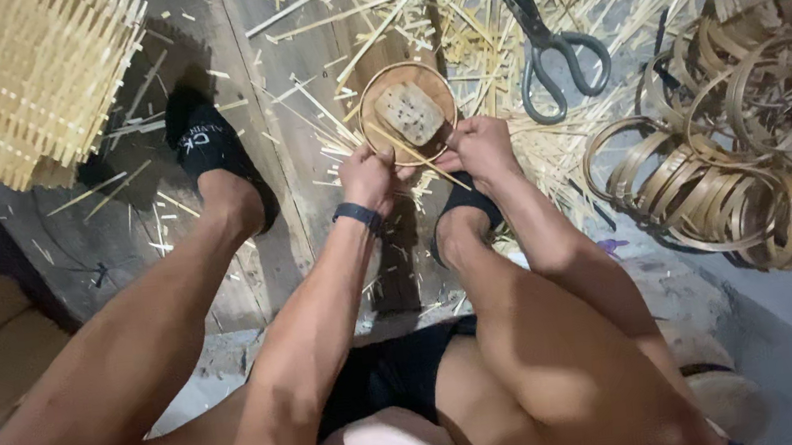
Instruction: The person sits on the floor and repeatedly places a circular bamboo rim onto a flat woven bamboo mat, then uses shears to trim the rim's edge. The person picks up a new rim from a pile, trims it, and sets it aside, repeating this cycle.
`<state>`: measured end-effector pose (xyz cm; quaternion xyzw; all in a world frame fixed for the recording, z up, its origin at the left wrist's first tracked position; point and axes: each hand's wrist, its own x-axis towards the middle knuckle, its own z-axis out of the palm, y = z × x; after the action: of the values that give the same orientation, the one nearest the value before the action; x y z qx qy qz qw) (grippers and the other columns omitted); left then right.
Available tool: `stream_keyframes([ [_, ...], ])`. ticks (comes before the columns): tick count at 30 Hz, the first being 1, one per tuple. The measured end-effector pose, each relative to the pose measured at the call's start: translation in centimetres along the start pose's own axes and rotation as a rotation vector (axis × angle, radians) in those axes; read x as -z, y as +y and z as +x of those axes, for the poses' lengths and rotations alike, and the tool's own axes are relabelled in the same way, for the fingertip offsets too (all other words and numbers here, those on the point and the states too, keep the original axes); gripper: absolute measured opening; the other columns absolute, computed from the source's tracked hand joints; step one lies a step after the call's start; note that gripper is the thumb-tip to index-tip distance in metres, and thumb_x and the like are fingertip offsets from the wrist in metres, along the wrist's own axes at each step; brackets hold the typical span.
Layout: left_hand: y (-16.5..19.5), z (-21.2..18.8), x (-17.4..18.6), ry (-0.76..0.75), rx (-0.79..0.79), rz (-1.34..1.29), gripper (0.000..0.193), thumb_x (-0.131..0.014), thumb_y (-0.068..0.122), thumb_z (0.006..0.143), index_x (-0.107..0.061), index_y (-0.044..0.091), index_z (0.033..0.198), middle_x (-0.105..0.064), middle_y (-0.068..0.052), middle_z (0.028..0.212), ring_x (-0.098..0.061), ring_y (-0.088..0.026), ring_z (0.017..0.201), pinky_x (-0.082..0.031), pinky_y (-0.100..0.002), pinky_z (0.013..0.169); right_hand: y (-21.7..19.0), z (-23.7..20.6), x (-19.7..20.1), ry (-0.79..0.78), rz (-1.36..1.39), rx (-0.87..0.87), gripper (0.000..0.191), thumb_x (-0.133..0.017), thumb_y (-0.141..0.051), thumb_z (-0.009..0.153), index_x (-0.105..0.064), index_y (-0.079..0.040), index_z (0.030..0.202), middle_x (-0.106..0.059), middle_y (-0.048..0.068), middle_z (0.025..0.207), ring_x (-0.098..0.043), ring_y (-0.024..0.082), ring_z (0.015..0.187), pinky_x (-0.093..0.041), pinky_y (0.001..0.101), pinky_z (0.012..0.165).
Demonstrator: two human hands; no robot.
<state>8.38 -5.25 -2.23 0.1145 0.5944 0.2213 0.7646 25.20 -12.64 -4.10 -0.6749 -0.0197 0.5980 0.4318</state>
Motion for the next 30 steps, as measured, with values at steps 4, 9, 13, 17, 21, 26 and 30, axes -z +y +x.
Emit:
stream_keyframes([
  [4, 1.2, 0.3, 0.4, -0.017, -0.114, 0.102, 0.029, -0.056, 0.001, 0.098, -0.064, -0.005, 0.125, -0.073, -0.016, 0.107, -0.072, -0.024, 0.082, -0.062, -0.034, 0.063, -1.2, -0.9, 0.1, 0.016, -0.132, 0.059, 0.019, -0.062, -0.005, 0.094, -0.065, 0.013, 0.102, -0.070, 0.022, 0.092, -0.077, 0.031, 0.077, -0.066, 0.0360, 0.058],
  [9, 6.5, -2.1, 0.8, -0.135, -0.566, 0.791, 0.037, -0.068, 0.019, 0.096, -0.068, 0.007, 0.131, -0.076, -0.013, 0.099, -0.072, -0.019, 0.082, -0.061, -0.032, 0.070, -4.9, -3.3, 0.5, -0.169, -0.201, 0.210, 0.042, -0.065, -0.027, 0.097, -0.050, 0.001, 0.125, -0.068, 0.015, 0.107, -0.077, 0.022, 0.088, -0.068, 0.0312, 0.059],
  [13, 6.1, -3.5, -3.7, -0.137, -0.751, 0.688, 0.035, -0.068, 0.032, 0.100, -0.071, 0.006, 0.124, -0.075, -0.015, 0.102, -0.070, -0.021, 0.090, -0.059, -0.035, 0.079, -6.4, -3.9, -2.1, -0.183, -0.171, 0.185, 0.048, -0.076, -0.030, 0.086, -0.058, 0.002, 0.119, -0.070, 0.010, 0.099, -0.073, 0.020, 0.081, -0.064, 0.0317, 0.055],
  [17, 5.7, -2.7, -6.1, 0.030, -0.809, 0.791, 0.048, -0.053, 0.045, 0.104, -0.071, 0.007, 0.125, -0.076, -0.019, 0.099, -0.073, -0.024, 0.092, -0.056, -0.037, 0.080, -6.3, -3.7, -3.1, -0.141, -0.020, 0.068, 0.041, -0.073, -0.032, 0.086, -0.065, -0.004, 0.115, -0.071, 0.004, 0.089, -0.070, 0.014, 0.069, -0.058, 0.0279, 0.049],
  [21, 6.9, 0.2, -5.2, 0.042, -0.796, 0.903, 0.059, -0.049, 0.053, 0.105, -0.073, -0.001, 0.107, -0.071, -0.025, 0.088, -0.070, -0.029, 0.080, -0.055, -0.041, 0.074, -5.1, -2.6, -2.2, -0.143, 0.025, 0.101, 0.037, -0.071, -0.032, 0.087, -0.065, -0.002, 0.108, -0.070, 0.005, 0.083, -0.064, 0.015, 0.053, -0.052, 0.0280, 0.042],
  [26, 12.3, 4.2, -1.7, 0.061, -0.569, 1.031, 0.068, -0.050, 0.056, 0.105, -0.070, -0.005, 0.084, -0.062, -0.030, 0.071, -0.060, -0.033, 0.068, -0.050, -0.047, 0.066, -4.5, -2.0, 2.2, -0.348, 0.261, 0.164, 0.030, -0.069, -0.031, 0.095, -0.065, -0.001, 0.098, -0.067, 0.008, 0.077, -0.064, 0.018, 0.057, -0.051, 0.0297, 0.046],
  [30, 21.3, 5.1, -3.1, 0.068, -1.324, 1.490, 0.058, -0.037, 0.047, 0.110, -0.077, 0.004, 0.109, -0.070, -0.024, 0.086, -0.063, -0.038, 0.072, -0.048, -0.052, 0.063, -4.5, -2.2, 4.5, -0.220, 0.222, 0.145, 0.032, -0.065, -0.034, 0.092, -0.068, -0.003, 0.095, -0.067, 0.008, 0.073, -0.064, 0.018, 0.055, -0.048, 0.0284, 0.045],
])
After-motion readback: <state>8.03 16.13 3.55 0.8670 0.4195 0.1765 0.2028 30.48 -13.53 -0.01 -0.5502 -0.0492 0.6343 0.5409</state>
